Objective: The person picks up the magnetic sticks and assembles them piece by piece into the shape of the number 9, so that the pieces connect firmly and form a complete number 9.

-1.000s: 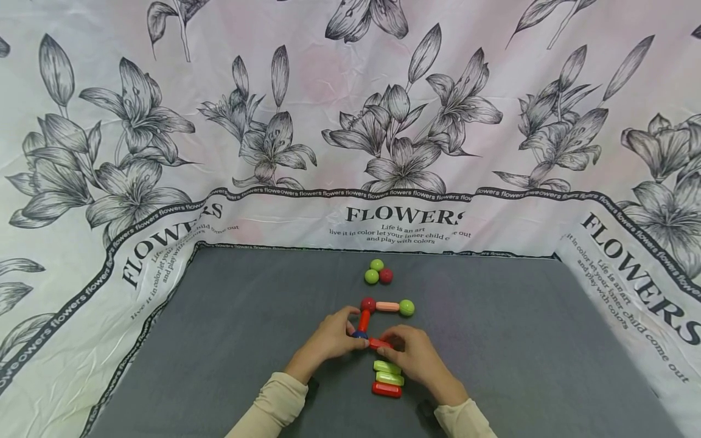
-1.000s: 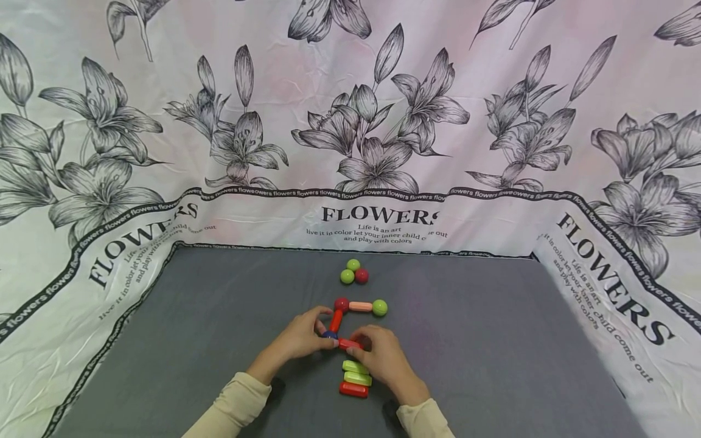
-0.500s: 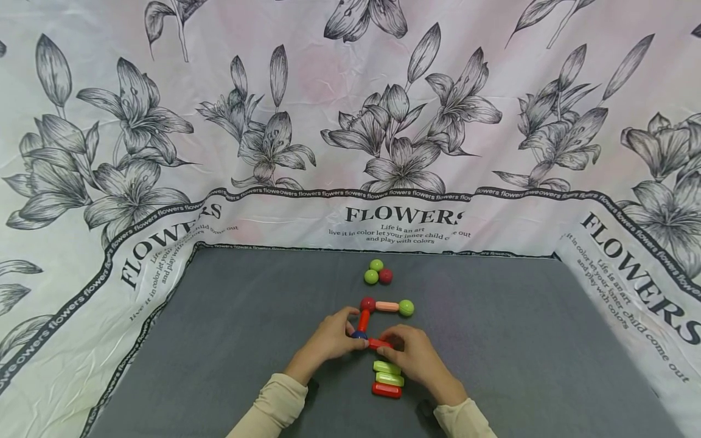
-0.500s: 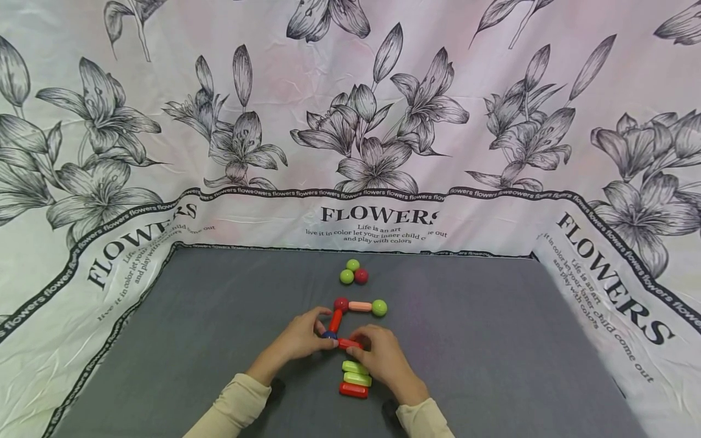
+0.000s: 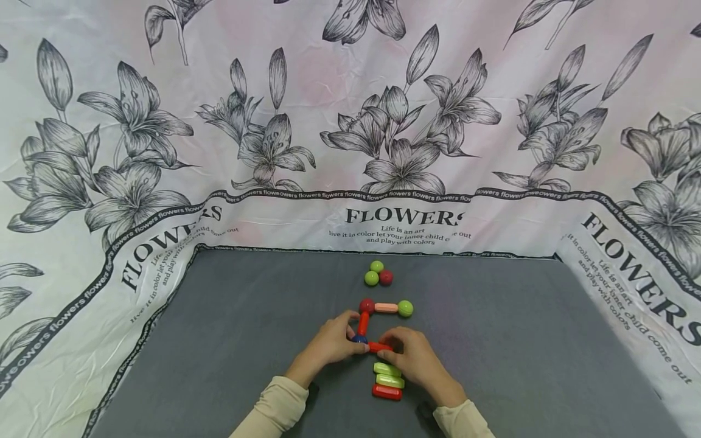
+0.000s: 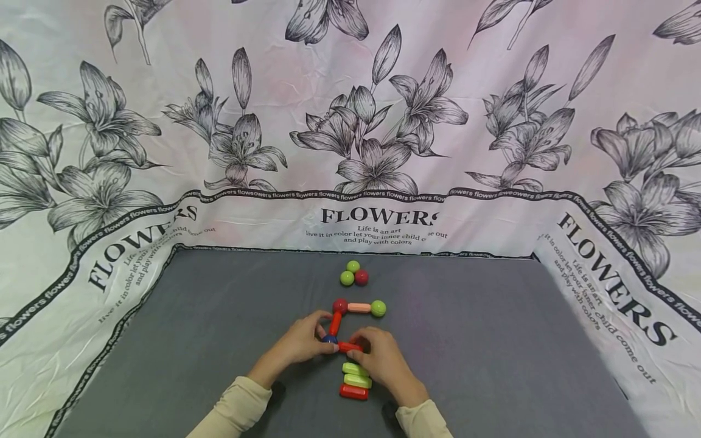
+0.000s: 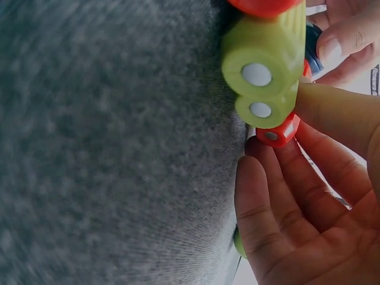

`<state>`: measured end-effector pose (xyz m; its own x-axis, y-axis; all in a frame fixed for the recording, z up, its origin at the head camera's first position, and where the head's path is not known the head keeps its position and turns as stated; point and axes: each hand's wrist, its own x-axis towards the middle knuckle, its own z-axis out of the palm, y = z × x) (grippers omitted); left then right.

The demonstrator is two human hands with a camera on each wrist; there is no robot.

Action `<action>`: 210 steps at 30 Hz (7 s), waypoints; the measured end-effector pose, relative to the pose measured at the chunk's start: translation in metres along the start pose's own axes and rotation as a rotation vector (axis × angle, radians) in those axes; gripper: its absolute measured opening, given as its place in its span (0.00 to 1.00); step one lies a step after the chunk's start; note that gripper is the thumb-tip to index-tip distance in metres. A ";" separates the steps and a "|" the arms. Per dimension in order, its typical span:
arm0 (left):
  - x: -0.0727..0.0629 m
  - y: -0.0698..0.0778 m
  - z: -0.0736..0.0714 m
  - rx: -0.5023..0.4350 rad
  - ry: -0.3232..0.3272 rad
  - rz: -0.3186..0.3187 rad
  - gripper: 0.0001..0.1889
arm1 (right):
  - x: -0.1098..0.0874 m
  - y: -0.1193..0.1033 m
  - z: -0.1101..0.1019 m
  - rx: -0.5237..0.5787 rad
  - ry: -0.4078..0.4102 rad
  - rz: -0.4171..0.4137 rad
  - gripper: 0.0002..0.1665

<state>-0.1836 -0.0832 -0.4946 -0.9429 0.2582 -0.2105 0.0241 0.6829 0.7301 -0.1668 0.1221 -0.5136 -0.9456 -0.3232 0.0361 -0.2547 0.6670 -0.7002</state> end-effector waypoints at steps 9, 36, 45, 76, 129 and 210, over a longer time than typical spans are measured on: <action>0.002 0.001 0.003 0.014 -0.005 -0.011 0.36 | -0.001 0.003 0.000 0.000 -0.007 -0.012 0.09; 0.001 0.003 0.002 0.029 -0.004 -0.026 0.36 | -0.011 -0.005 -0.017 0.046 0.096 0.045 0.10; 0.000 0.002 0.002 0.024 -0.007 -0.044 0.37 | -0.016 -0.006 -0.017 0.065 0.087 0.054 0.11; -0.002 0.004 0.000 0.027 -0.008 -0.008 0.38 | -0.034 0.001 -0.005 0.115 0.017 0.062 0.13; 0.047 0.022 0.001 0.170 0.135 0.006 0.23 | -0.036 0.004 -0.007 0.067 -0.051 0.036 0.10; 0.049 0.013 0.003 0.122 0.114 0.049 0.15 | -0.002 0.024 -0.023 -0.005 0.359 0.301 0.11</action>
<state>-0.2287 -0.0596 -0.4976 -0.9709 0.2190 -0.0965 0.1047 0.7513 0.6516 -0.1754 0.1545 -0.5137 -0.9875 0.1370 0.0772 0.0412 0.6990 -0.7139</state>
